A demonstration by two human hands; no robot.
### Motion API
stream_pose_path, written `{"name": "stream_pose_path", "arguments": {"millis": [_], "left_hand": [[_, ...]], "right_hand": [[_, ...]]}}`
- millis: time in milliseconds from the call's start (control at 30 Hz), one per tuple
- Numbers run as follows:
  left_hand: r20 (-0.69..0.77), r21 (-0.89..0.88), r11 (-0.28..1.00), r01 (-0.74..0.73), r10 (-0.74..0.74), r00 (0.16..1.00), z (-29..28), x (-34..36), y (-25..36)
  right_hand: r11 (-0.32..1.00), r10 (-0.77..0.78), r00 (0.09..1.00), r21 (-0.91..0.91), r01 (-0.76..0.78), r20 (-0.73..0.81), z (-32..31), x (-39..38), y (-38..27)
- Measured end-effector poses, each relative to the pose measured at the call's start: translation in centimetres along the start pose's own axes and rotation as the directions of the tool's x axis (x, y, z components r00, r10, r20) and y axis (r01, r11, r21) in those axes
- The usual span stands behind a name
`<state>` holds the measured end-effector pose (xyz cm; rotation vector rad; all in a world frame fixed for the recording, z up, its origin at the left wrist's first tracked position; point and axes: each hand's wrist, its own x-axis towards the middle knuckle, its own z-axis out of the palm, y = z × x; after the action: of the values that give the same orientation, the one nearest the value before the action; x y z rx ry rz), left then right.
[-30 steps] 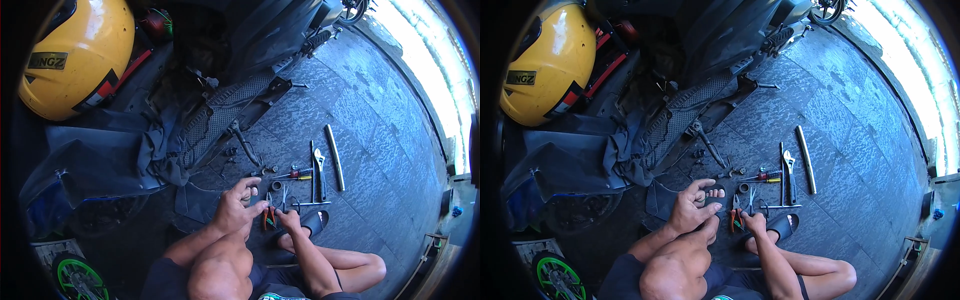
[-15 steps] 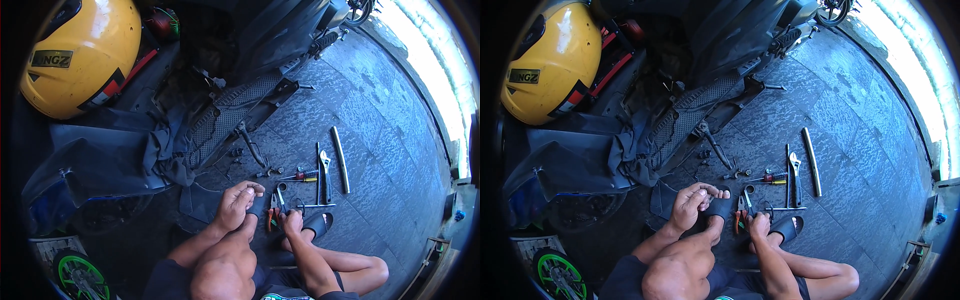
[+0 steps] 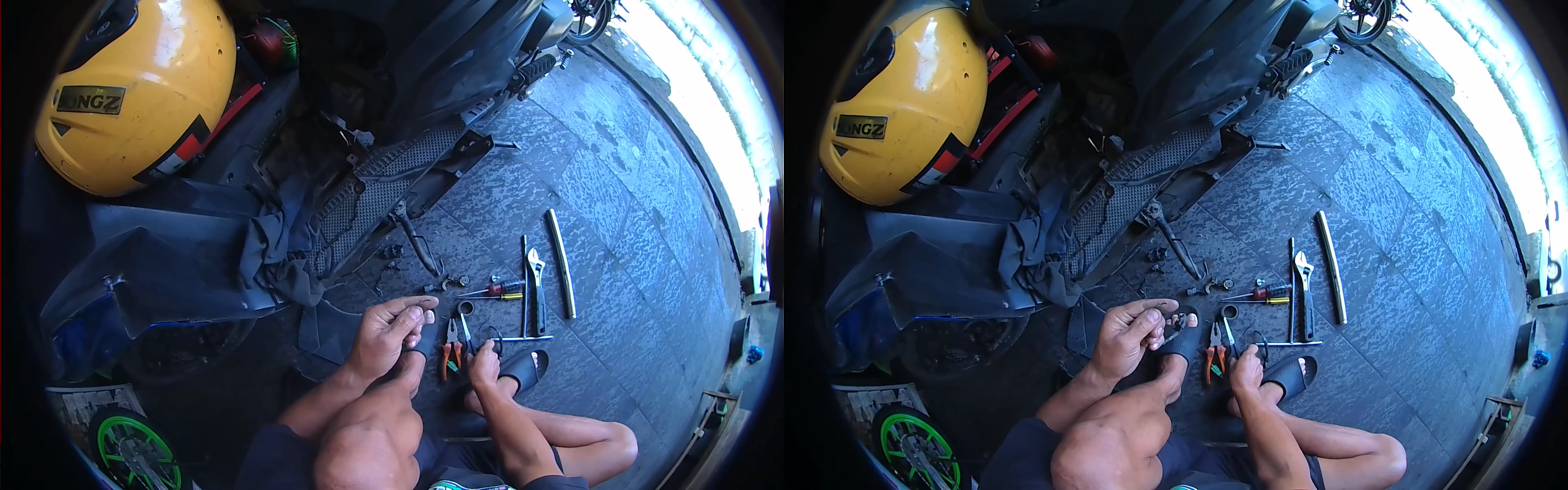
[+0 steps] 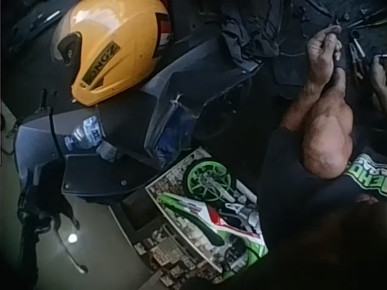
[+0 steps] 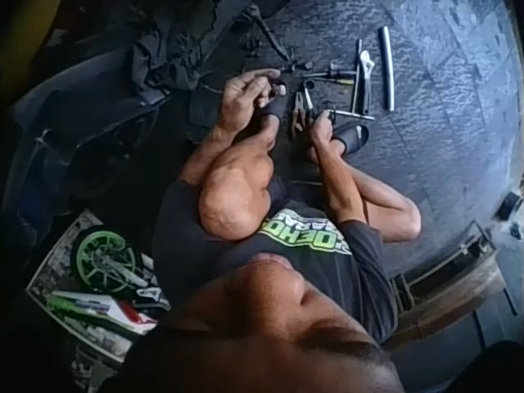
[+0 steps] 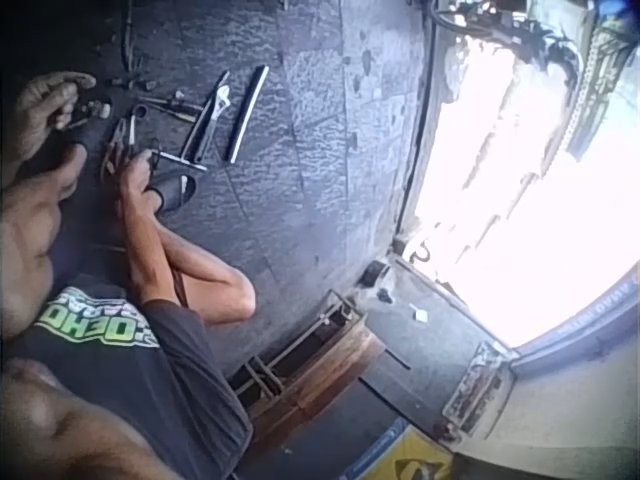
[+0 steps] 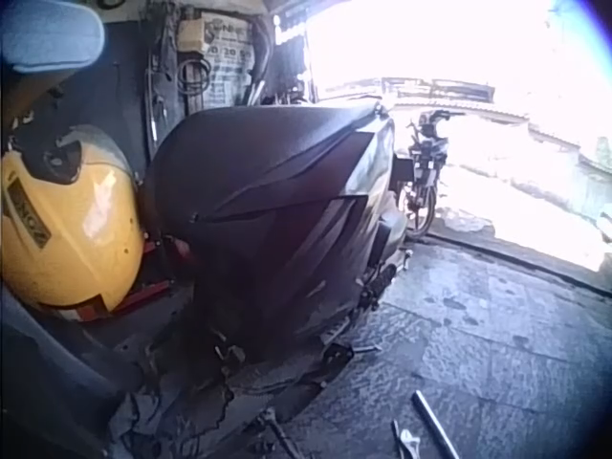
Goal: Repairing and connecting wiring components on a motorcycle chassis.
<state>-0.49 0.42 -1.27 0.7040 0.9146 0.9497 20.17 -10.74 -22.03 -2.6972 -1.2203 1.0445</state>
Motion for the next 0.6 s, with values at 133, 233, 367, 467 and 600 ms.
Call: {"name": "stream_pose_path", "arguments": {"millis": [133, 233, 367, 467, 600], "left_hand": [[0.040, 0.030, 0.999, -0.018, 0.017, 0.999, 0.2, 0.3, -0.1], [0.061, 0.081, 0.996, -0.029, 0.024, 0.998, -0.1, 0.2, -0.2], [0.033, 0.201, 0.979, -0.040, 0.034, 0.999, -0.4, -0.4, -0.1], [0.041, 0.297, 0.951, -0.086, 0.078, 0.996, 0.1, -0.4, 0.5], [0.050, 0.268, 0.961, -0.070, 0.059, 0.997, 0.3, -0.2, 0.4]], "right_hand": [[0.995, -0.097, 0.991, -0.004, 0.098, 0.094, 0.0, 1.6, 2.0], [0.956, -0.294, 0.947, 0.062, 0.288, 0.130, -2.8, 1.5, -0.1], [0.568, -0.667, 0.738, 0.572, 0.592, -0.102, -13.2, -3.8, -9.6], [0.366, -0.810, 0.541, 0.526, 0.768, -0.226, -18.9, -7.0, -14.2], [0.234, -0.887, 0.383, 0.463, 0.855, -0.259, -20.1, -6.8, -15.2]]}}
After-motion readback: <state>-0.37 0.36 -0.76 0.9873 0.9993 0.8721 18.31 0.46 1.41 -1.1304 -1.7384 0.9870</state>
